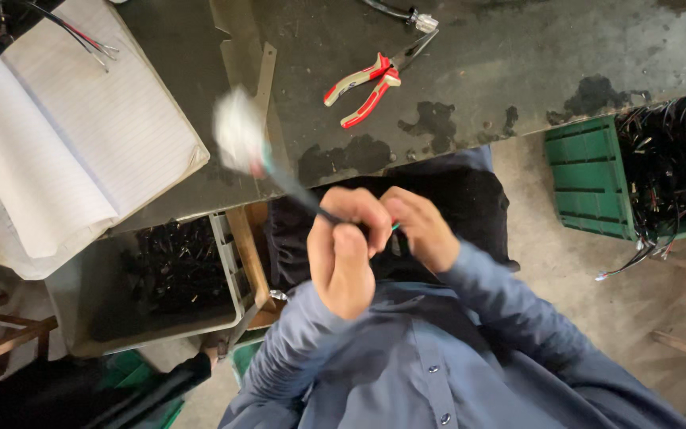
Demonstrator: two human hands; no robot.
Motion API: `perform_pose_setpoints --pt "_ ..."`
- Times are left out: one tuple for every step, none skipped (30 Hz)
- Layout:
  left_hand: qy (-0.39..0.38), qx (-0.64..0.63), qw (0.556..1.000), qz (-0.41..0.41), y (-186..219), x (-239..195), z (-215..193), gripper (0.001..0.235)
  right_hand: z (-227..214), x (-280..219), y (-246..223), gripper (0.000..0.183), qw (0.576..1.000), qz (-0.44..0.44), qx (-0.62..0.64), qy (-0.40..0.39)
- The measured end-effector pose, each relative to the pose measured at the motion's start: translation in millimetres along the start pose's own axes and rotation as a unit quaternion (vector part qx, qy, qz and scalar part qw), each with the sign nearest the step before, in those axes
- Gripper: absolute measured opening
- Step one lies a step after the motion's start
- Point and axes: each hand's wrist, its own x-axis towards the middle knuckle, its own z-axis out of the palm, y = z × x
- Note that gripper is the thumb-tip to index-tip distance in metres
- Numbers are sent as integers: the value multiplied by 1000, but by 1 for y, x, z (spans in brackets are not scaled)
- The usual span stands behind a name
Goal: The person repeatedly strips the outer insulation from black wires using red-handled pliers, then pulls the wire to separate the inner conductors. The person handles multiple wires one at a time, placing finished pieces on the table.
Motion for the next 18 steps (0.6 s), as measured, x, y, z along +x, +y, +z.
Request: perform_pose_setpoints --pt "11 -8 1000 16 4 0 4 45 8 2 -7 31 989 -33 -137 43" --pt "24 -13 999 34 7 2 6 43 11 4 -19 34 983 -58 -169 34" --pt "-21 40 999 -19 9 3 5 42 12 6 -34 40 976 -82 -200 25" --pt "-67 91 991 -75 12 3 4 41 13 4 -51 47 967 -105 -231 17" --pt "-113 141 975 -129 12 3 3 41 9 -2 -71 53 966 -164 -202 -6" --pt "-122 163 971 -125 9 2 2 37 4 -9 -89 60 959 -222 -173 -23" --pt "-131 185 966 -120 5 1 2 33 6 -13 -99 54 972 -216 -90 -36" --pt "-140 209 961 -114 -1 -1 2 30 10 -20 -107 51 976 -212 -6 -48" --pt "-134 205 963 -113 -7 -5 2 30 14 -22 -114 49 974 -217 42 -47" --pt "-125 202 965 -111 -16 -8 3 30 17 -24 -122 49 970 -221 88 -49" --pt "-116 198 967 -109 -25 -10 3 30 19 -23 -128 48 966 -235 97 -37" --pt "-102 202 967 -115 -34 -16 2 32 23 -24 -132 47 963 -244 110 -26" --pt "-88 206 967 -120 -42 -21 -1 34 26 -22 -136 47 960 -252 122 -15" --pt "-76 212 967 -115 -52 -19 -8 36 26 -15 -141 46 954 -269 131 -8" --pt "-53 179 980 -63 -60 -16 -16 37 25 -6 -145 43 959 -258 113 -4" --pt "-29 141 989 -21 -65 -19 -22 38 23 -2 -147 40 966 -239 98 6" --pt "-5 104 994 21 -69 -21 -27 40 22 3 -145 42 980 -193 55 15" --pt "7 -59 998 -11 -71 -21 -33 40 20 7 -141 49 988 -152 8 22"
